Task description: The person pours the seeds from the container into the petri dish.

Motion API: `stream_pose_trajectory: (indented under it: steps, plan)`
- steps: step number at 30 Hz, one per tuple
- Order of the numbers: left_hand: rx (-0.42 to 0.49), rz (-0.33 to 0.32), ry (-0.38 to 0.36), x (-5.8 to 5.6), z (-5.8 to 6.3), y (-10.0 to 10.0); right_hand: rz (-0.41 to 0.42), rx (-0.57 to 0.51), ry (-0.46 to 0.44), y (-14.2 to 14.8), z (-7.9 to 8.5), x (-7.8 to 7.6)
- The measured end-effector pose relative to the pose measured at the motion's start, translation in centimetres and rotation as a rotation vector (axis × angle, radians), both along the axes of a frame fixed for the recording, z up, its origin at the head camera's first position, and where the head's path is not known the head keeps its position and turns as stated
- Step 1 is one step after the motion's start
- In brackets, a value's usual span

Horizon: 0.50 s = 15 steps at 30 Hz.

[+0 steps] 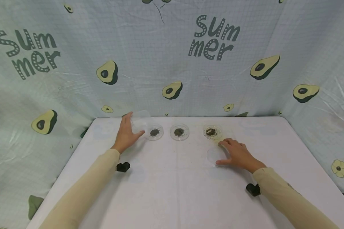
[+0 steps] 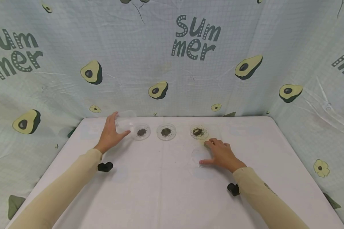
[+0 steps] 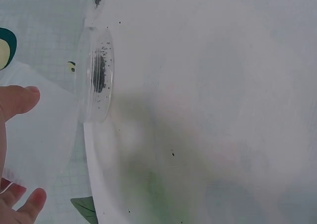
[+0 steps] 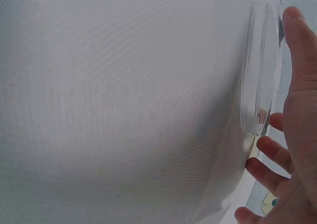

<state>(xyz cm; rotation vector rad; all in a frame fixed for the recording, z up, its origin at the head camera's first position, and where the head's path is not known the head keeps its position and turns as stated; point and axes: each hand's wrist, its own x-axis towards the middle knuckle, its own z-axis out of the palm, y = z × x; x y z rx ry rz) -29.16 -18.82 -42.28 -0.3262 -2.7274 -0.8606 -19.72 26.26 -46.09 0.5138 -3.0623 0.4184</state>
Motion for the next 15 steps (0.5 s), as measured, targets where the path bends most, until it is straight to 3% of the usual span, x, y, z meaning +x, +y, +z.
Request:
stream_pose_trajectory:
  steps: [15]
  plan:
    - [0.060,0.080,-0.076,-0.1,-0.6,-1.7,0.059,-0.003,-0.029,0.4,0.2,0.3]
